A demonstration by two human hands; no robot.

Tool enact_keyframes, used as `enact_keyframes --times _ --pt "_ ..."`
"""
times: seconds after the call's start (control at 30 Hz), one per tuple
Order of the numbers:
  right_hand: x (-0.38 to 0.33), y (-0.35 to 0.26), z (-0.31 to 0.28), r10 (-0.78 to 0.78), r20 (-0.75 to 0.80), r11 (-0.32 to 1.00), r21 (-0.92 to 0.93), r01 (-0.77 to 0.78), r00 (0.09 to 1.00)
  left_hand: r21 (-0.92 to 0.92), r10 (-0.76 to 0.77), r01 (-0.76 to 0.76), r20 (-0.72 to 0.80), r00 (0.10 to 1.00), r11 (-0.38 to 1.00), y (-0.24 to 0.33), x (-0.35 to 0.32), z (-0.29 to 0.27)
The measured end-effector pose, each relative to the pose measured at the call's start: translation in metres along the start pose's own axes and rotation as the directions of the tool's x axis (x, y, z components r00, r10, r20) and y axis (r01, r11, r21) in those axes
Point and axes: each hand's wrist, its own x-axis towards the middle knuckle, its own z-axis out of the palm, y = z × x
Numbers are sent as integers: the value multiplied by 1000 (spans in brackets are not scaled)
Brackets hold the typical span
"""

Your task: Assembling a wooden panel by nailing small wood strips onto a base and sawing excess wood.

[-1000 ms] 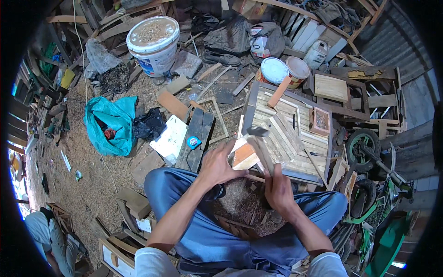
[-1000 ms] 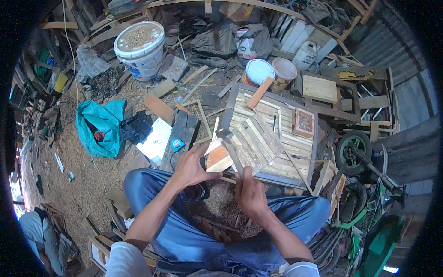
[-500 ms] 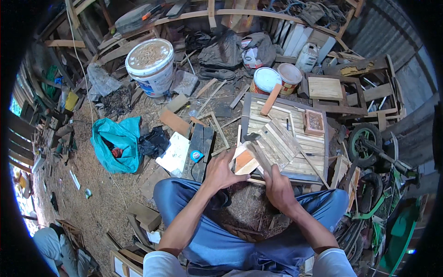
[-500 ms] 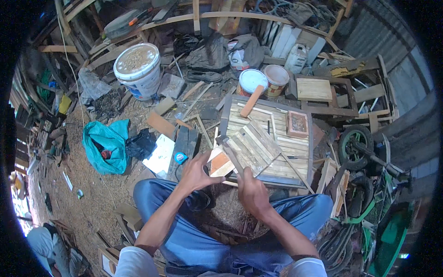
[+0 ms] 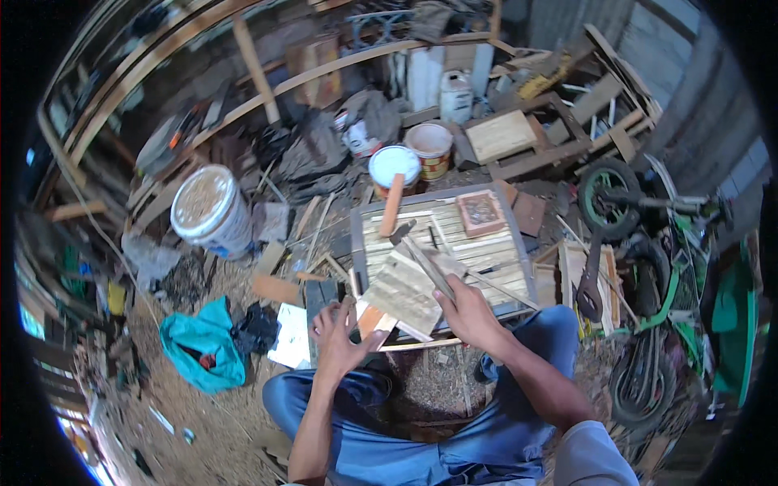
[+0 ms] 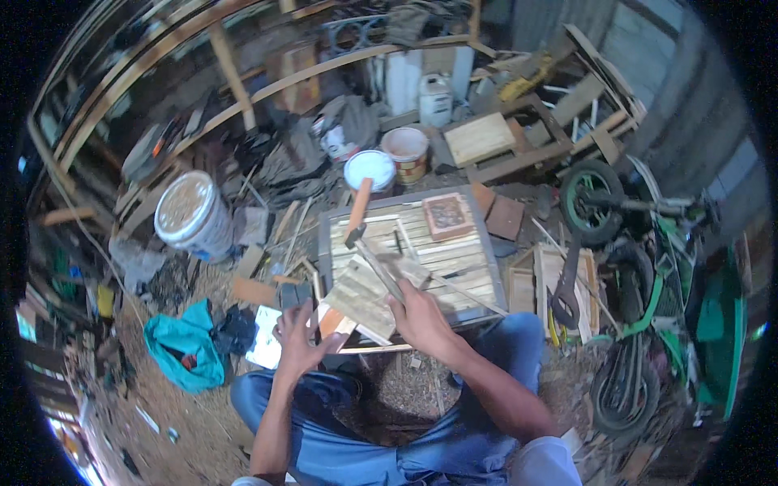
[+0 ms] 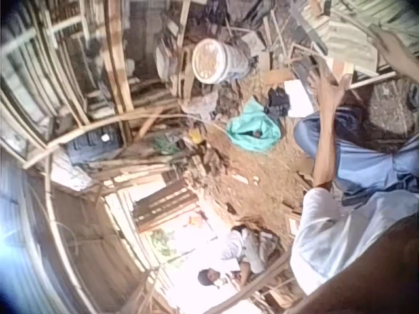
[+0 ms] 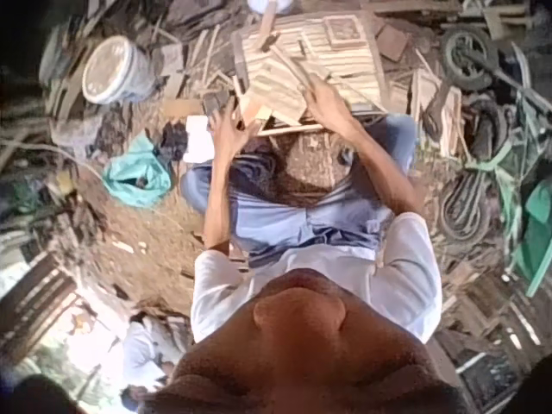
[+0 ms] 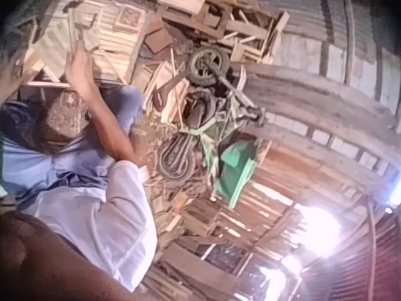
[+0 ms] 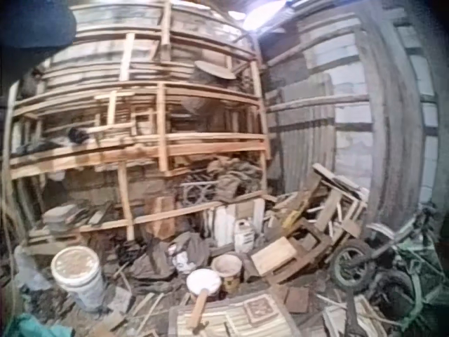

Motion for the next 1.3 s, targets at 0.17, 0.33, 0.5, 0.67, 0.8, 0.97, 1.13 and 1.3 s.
enact_keyframes --times 0.17,0.33,0.5,0.67,0.8,0.97,1.13,1.3 --pt "36 24 -44 136 -245 987 120 -109 960 -226 94 -92 1 996 970 66 60 7" --pt "54 94 -96 281 -397 930 337 -146 874 -484 336 -254 90 937 838 148 147 50" --pt "50 96 -98 402 -390 883 403 -239 828 -353 353 -284 149 924 891 153 222 122" --pt "36 99 -114 465 -314 836 464 -294 828 -81 419 -411 198 886 908 167 256 157" --pt "32 98 -123 472 -292 819 494 -291 832 22 510 -530 242 825 848 170 269 169" --pt "28 105 -126 423 -311 855 448 -260 851 168 624 -675 271 733 719 173 287 173" --pt "23 88 -136 439 -275 839 465 -282 855 232 702 -788 359 615 570 171 295 169" --pt "23 93 -128 453 -261 837 454 -306 852 296 717 -831 421 555 470 167 293 173"
